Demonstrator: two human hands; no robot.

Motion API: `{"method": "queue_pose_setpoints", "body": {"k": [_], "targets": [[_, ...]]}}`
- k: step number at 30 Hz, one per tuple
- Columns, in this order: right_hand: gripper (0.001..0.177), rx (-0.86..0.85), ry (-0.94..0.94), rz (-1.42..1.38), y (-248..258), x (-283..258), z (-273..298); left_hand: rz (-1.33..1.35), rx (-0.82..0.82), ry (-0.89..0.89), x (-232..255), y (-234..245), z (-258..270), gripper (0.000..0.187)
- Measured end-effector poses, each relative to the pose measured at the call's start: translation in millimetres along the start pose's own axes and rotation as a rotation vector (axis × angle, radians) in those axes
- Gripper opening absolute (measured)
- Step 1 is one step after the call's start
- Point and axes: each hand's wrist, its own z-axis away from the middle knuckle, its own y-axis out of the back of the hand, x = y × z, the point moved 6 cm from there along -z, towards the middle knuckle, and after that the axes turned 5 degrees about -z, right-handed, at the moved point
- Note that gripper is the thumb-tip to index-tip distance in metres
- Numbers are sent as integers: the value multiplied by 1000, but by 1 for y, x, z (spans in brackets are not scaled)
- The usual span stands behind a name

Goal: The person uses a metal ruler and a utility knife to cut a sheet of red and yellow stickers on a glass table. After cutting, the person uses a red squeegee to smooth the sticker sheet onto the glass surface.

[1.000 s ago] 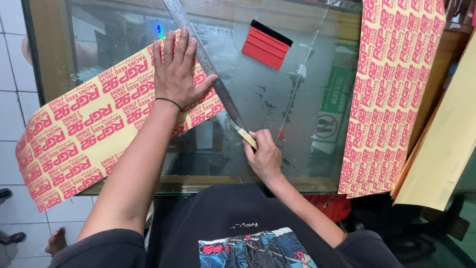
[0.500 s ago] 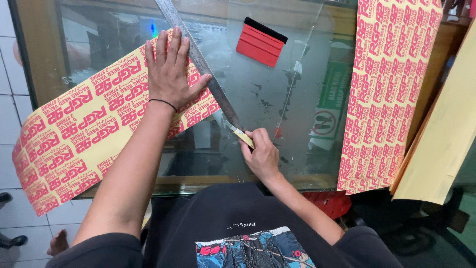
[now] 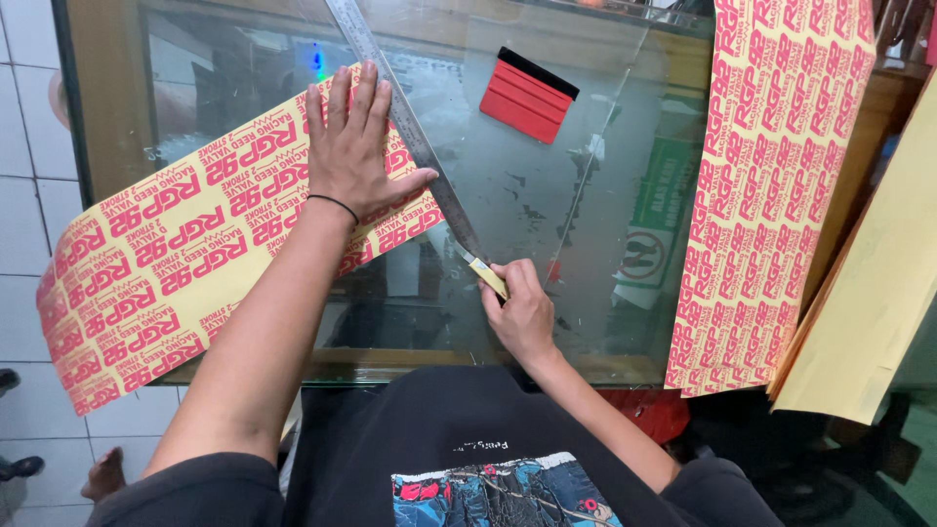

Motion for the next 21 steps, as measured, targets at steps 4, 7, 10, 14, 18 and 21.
{"method": "queue_pose_setpoints", "body": {"k": [4,7,10,14,18,21], "targets": [[19,-32,-167,-276,19,-8,-38,0,-16,13,-3,-2,-2,124],[28,10,23,-255,29,-41,-89,-17,-53,32,-2,-7,-1,125],[38,-71,87,-225,11,-74,-157,-49,-69,56,-4,-9,-4,124],[20,-90,261,-89,-34,-92,-225,-62,-117,65,-5,-18,-4,125],[17,-78,395,14,-52,-104,-243,-94,-169,90,-5,-21,-6,130],[15,-51,474,-30,-57,-105,-236,-120,-64,51,-6,-21,-4,121]]}}
